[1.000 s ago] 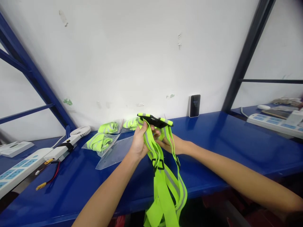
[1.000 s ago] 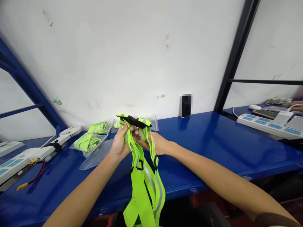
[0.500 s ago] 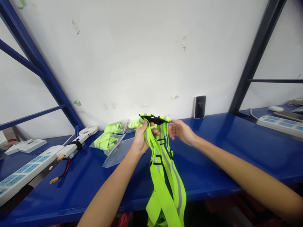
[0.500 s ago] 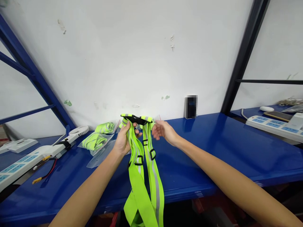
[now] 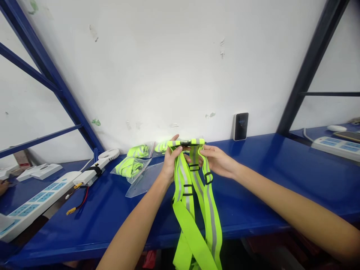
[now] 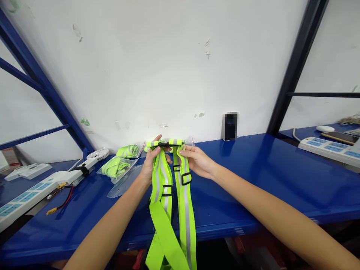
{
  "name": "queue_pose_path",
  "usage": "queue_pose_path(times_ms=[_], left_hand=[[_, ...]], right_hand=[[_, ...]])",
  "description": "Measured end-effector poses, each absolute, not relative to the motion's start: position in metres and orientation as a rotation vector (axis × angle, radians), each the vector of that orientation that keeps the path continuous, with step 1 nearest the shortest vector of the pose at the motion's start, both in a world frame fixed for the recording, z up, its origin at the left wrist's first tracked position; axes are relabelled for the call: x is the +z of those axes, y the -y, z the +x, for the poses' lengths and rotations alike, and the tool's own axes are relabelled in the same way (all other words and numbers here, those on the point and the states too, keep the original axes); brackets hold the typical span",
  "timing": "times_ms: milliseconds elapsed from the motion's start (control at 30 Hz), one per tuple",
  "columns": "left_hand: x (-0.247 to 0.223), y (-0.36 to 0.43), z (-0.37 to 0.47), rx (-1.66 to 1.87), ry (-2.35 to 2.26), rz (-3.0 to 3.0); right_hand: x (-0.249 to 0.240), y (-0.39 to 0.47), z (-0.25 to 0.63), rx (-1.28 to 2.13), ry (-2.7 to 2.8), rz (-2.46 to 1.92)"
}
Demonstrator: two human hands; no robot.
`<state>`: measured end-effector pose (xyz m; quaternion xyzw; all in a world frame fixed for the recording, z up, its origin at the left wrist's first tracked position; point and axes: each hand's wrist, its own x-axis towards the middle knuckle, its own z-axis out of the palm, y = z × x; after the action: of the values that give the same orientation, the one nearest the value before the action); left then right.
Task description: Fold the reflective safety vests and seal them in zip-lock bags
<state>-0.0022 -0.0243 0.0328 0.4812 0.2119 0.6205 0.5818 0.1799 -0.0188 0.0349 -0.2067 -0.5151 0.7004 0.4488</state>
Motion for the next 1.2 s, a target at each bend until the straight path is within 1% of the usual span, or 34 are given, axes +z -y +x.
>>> queue_pose_path(times_ms=[100, 167, 333, 400, 567, 700, 767, 967, 1133, 1200], left_hand=[[0.023, 0.022, 0.001, 1.504, -0.56, 1.249], [0.016, 0.022, 0.003, 1.522, -0.565, 1.329], [0.009, 0.021, 0.003, 1.564, -0.446, 1.319], [0.013, 0.022, 0.002, 1.534, -0.426, 1.281], [0.025, 0.022, 0.002, 1.503, -0.441, 1.093], [0.03, 0.021, 0.0, 1.516, -0.497, 0.989], [0.029, 0.019, -0.001, 1.487, -0.519, 0.978], [0.027, 0.016, 0.0, 1.413, -0.521, 1.053], [0.034, 0.024, -0.002, 1.347, -0.415, 1.07], [0.036, 0.028, -0.004, 1.292, -0.348, 1.033]], right_hand=[[0.036, 0.013, 0.184, 1.421, 1.33, -0.538], [0.035, 0.007, 0.186, 1.274, 1.357, -0.563], [0.032, 0.005, 0.186, 1.128, 1.467, -0.677], [0.034, 0.009, 0.185, 1.18, 1.477, -0.66], [0.035, 0.017, 0.18, 1.587, 1.288, -0.598], [0.03, 0.016, 0.176, 1.659, 1.209, -0.66], [0.027, 0.014, 0.174, 1.633, 1.215, -0.711], [0.021, 0.008, 0.174, 1.208, 1.4, -0.763], [0.018, 0.008, 0.179, 0.688, 1.496, -0.912], [0.017, 0.009, 0.179, 0.685, 1.528, -0.816]])
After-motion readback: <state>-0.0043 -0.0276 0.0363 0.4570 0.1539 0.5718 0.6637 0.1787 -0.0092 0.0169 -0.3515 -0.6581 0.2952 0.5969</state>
